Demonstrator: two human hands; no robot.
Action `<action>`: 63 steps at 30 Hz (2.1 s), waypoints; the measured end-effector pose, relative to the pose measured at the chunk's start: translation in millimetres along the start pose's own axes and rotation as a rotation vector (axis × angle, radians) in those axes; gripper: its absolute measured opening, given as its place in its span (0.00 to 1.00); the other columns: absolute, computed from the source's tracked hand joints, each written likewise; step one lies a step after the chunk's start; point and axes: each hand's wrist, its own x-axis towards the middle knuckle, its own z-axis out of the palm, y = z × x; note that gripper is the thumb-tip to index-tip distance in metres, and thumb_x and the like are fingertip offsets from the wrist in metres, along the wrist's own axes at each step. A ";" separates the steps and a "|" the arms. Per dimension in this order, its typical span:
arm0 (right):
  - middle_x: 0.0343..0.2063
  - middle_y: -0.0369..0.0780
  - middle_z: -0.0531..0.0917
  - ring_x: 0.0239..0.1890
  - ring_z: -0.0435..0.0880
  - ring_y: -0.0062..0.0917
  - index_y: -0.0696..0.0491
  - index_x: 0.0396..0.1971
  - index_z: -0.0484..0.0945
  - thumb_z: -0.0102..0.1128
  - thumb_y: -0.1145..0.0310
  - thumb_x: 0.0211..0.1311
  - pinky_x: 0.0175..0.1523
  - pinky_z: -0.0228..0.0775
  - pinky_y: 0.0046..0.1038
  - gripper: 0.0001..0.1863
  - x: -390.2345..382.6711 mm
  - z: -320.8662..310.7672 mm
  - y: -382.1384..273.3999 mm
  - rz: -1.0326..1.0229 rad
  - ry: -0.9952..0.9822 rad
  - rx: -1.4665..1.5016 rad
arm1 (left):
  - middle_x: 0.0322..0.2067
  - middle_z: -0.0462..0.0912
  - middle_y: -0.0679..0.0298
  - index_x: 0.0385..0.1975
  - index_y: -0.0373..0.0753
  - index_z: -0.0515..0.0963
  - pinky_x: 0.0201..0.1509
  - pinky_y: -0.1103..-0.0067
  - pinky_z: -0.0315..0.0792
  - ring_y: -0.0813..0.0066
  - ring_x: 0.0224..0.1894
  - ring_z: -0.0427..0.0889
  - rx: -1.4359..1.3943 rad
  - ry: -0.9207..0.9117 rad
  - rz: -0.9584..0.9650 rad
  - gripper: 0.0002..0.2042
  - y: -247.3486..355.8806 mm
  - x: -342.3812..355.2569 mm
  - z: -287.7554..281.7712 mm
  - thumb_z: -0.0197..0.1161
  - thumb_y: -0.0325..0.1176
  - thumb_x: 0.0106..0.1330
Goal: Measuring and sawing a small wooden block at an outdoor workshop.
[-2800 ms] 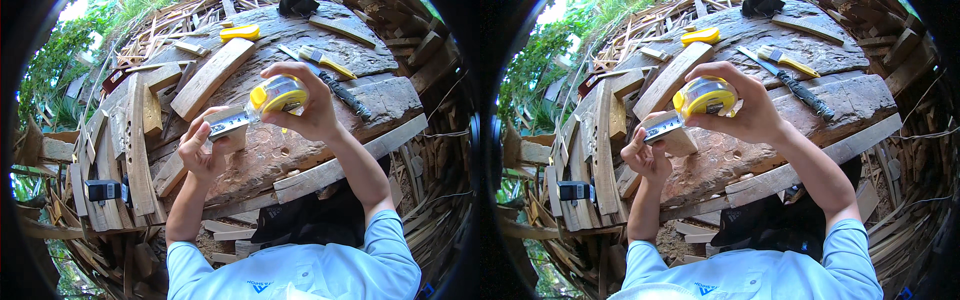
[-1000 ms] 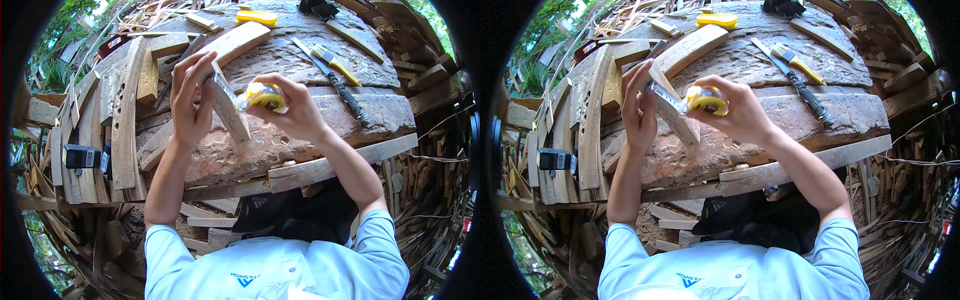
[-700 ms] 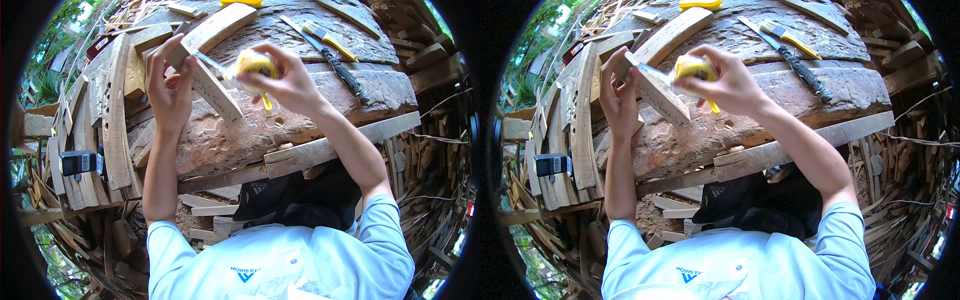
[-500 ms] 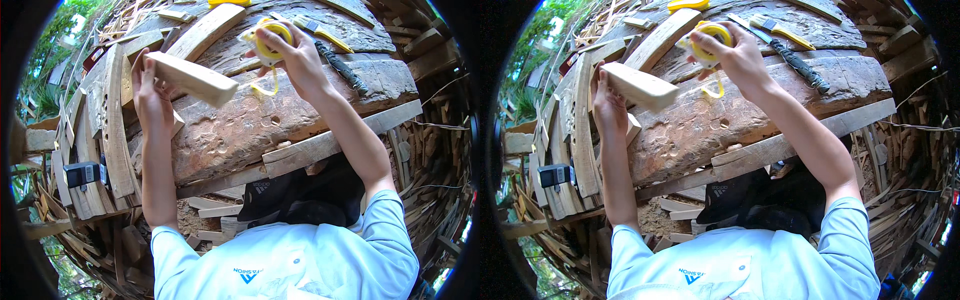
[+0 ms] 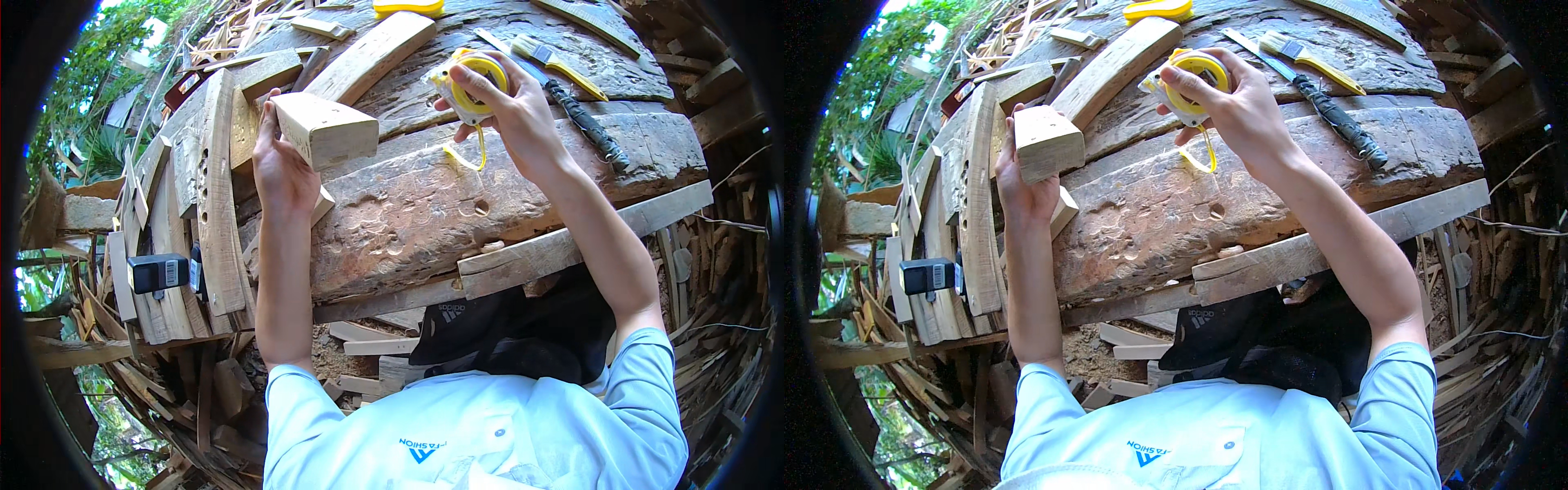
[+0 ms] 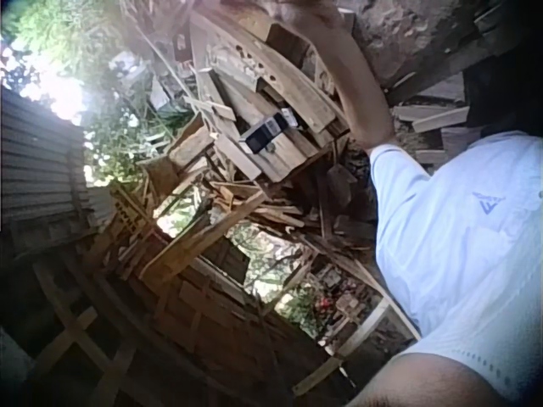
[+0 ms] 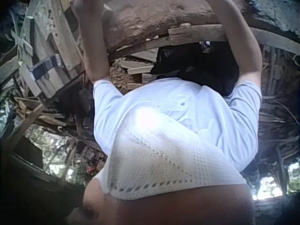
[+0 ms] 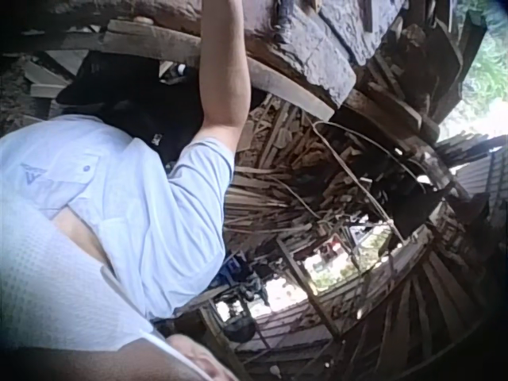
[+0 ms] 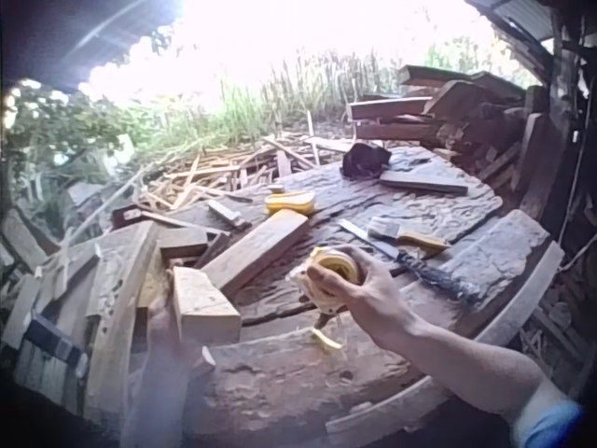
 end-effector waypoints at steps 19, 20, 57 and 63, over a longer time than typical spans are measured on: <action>0.51 0.41 0.86 0.52 0.88 0.24 0.54 0.58 0.79 0.80 0.73 0.55 0.55 0.85 0.28 0.30 -3.8 0.7 -17.0 -0.655 -0.358 -0.062 | 0.53 0.86 0.51 0.62 0.41 0.72 0.57 0.63 0.83 0.52 0.54 0.86 1.199 -0.550 1.264 0.33 -28.5 -35.4 58.9 0.81 0.33 0.57; 0.51 0.41 0.87 0.53 0.87 0.24 0.54 0.58 0.79 0.80 0.73 0.54 0.56 0.85 0.28 0.30 -5.9 5.1 -15.6 -0.663 -0.397 -0.076 | 0.53 0.86 0.51 0.62 0.41 0.72 0.57 0.63 0.83 0.52 0.54 0.86 1.192 -0.545 1.251 0.33 -28.5 -34.3 56.6 0.81 0.34 0.57; 0.42 0.41 0.89 0.40 0.90 0.23 0.49 0.57 0.80 0.77 0.54 0.61 0.41 0.88 0.23 0.28 -4.3 -3.4 23.9 -0.261 -0.310 -0.429 | 0.57 0.73 0.63 0.59 0.46 0.74 0.39 0.87 0.79 0.82 0.52 0.79 0.596 0.134 0.753 0.16 -1.4 -23.0 39.0 0.65 0.36 0.75; 0.42 0.41 0.89 0.42 0.91 0.26 0.50 0.56 0.80 0.77 0.56 0.61 0.47 0.88 0.26 0.27 -4.1 -0.2 19.3 -0.320 -0.284 -0.530 | 0.53 0.76 0.64 0.55 0.46 0.74 0.34 0.87 0.82 0.81 0.47 0.84 0.494 0.179 0.700 0.13 3.1 -17.9 34.6 0.65 0.35 0.75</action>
